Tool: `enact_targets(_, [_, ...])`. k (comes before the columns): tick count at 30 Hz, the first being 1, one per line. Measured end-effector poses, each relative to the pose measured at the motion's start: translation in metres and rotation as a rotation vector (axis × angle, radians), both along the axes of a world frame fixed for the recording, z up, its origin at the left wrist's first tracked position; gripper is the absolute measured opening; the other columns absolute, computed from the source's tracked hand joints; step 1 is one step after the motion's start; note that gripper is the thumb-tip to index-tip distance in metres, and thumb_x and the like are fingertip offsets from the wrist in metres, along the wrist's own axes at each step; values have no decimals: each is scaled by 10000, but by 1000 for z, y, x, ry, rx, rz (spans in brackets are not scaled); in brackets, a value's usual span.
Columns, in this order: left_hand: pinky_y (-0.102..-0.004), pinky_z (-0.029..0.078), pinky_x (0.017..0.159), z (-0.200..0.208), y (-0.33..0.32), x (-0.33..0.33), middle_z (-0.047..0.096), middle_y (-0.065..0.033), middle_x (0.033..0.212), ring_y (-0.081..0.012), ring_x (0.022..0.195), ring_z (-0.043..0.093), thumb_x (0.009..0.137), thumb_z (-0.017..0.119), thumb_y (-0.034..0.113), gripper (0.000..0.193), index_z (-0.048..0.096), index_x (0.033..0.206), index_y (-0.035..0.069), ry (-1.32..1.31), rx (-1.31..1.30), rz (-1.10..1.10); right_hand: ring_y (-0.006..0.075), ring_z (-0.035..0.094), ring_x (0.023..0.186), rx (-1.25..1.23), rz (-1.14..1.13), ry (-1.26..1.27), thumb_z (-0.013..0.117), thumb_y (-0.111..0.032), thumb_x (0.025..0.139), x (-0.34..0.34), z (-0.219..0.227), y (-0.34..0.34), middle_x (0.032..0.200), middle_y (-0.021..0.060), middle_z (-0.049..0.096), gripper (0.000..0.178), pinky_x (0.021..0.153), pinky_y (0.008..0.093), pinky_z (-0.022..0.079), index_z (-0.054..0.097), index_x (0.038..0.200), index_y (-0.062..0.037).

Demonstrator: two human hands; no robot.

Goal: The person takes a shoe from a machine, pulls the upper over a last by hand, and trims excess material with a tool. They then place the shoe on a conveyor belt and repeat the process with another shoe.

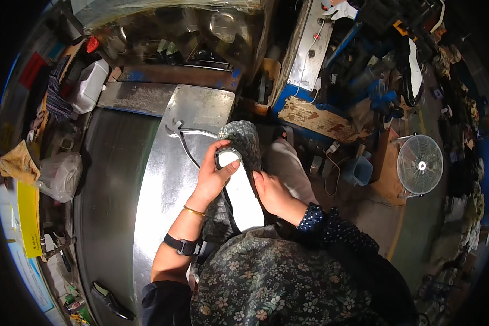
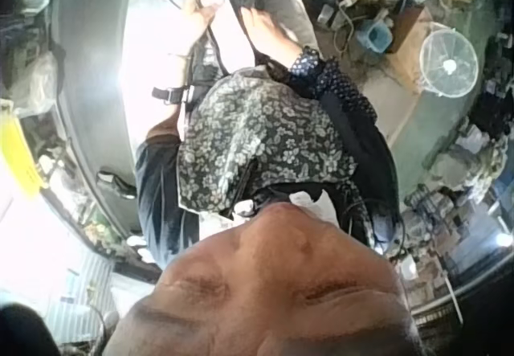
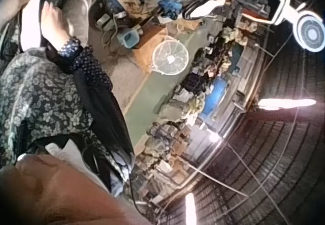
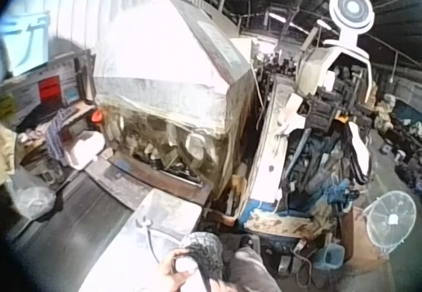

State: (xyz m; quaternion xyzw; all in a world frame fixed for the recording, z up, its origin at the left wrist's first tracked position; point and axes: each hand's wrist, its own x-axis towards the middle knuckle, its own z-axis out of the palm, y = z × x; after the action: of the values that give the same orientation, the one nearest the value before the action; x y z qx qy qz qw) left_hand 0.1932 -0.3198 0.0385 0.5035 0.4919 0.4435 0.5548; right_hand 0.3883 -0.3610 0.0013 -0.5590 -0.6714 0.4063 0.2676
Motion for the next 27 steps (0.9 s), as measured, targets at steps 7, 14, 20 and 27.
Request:
enact_targets(7, [-302, 458, 928, -18, 16, 13, 606, -100, 1133, -180, 1041, 561, 826, 746, 32, 504, 507, 1268, 10, 111, 103, 32, 231, 645, 549, 633, 71, -637, 569, -88, 820, -17, 34, 13, 652, 112, 621, 287, 505, 334, 529, 590, 1049, 84])
enact_targets(14, [-365, 452, 946, -11, 24, 24, 582, -200, 1208, -278, 1084, 572, 809, 778, 147, 553, 508, 1263, -17, 364, 86, -43, 315, 670, 742, 467, 65, -458, 553, -176, 904, 15, 15, -3, 852, 153, 669, 461, 668, 401, 544, 469, 1287, 66])
enact_targets(20, [-394, 303, 1155, -15, -8, 4, 423, -188, 1495, -273, 1376, 410, 1009, 455, 337, 621, 328, 1503, -18, -797, -225, 52, 377, 413, 1376, -98, 112, 479, 402, -431, 1049, 11, -8, -15, 1483, 331, 363, 752, 1116, 389, 341, 81, 1532, 48])
enact_targets(27, [-474, 545, 806, -4, -44, 9, 710, -235, 870, -411, 882, 684, 1036, 397, 344, 476, 666, 987, -46, 1115, -195, 343, 495, 624, 1020, -261, 194, -3, 422, -379, 1032, -32, 42, -9, 1238, 412, 527, 737, 871, 496, 515, 91, 1517, 67])
